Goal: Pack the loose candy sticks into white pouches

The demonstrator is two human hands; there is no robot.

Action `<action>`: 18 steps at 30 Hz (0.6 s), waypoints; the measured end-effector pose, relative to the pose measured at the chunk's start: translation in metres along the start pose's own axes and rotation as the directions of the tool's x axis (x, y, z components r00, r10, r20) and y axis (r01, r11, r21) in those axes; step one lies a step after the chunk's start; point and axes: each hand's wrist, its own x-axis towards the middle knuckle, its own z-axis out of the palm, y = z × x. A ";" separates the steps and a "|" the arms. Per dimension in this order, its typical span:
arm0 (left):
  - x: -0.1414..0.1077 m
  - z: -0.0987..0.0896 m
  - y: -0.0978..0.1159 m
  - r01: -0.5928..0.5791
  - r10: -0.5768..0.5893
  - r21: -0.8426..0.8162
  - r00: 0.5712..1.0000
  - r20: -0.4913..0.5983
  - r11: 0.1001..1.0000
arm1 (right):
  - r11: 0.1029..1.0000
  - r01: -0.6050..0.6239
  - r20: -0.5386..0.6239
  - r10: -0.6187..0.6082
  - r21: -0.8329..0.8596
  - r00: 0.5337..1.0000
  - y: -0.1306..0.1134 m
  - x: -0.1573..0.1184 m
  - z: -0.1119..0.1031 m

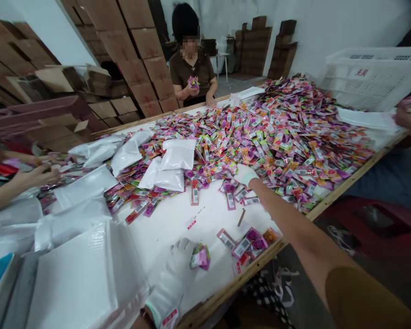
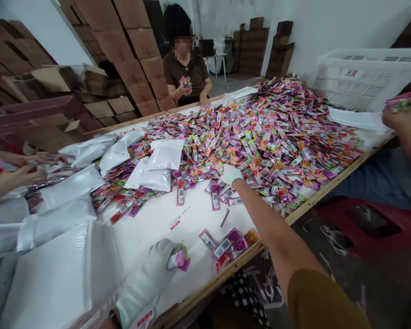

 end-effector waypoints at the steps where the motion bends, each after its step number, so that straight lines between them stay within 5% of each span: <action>1: -0.004 0.006 -0.006 -0.038 0.036 -0.030 0.998 -0.049 0.999 | 1.000 0.014 0.030 -0.014 -0.003 0.999 -0.011 -0.004 0.011; 7: -0.032 0.026 -0.032 -0.174 0.081 -0.274 0.945 -0.318 0.946 | 0.983 0.174 0.154 -0.181 0.057 0.971 -0.060 -0.064 0.069; 10: -0.034 0.011 -0.028 -0.132 0.041 -0.320 0.961 -0.275 0.938 | 0.947 0.220 0.136 -0.256 0.236 0.957 -0.049 -0.079 0.054; 13: -0.021 -0.012 -0.019 -0.130 0.045 -0.320 0.964 -0.260 0.939 | 0.889 0.177 0.012 -0.201 0.422 0.980 -0.023 -0.069 0.021; 18: 0.030 -0.048 0.020 -0.118 0.077 -0.212 0.978 -0.192 0.970 | 0.954 0.007 0.001 -0.008 0.300 1.000 -0.022 -0.044 0.003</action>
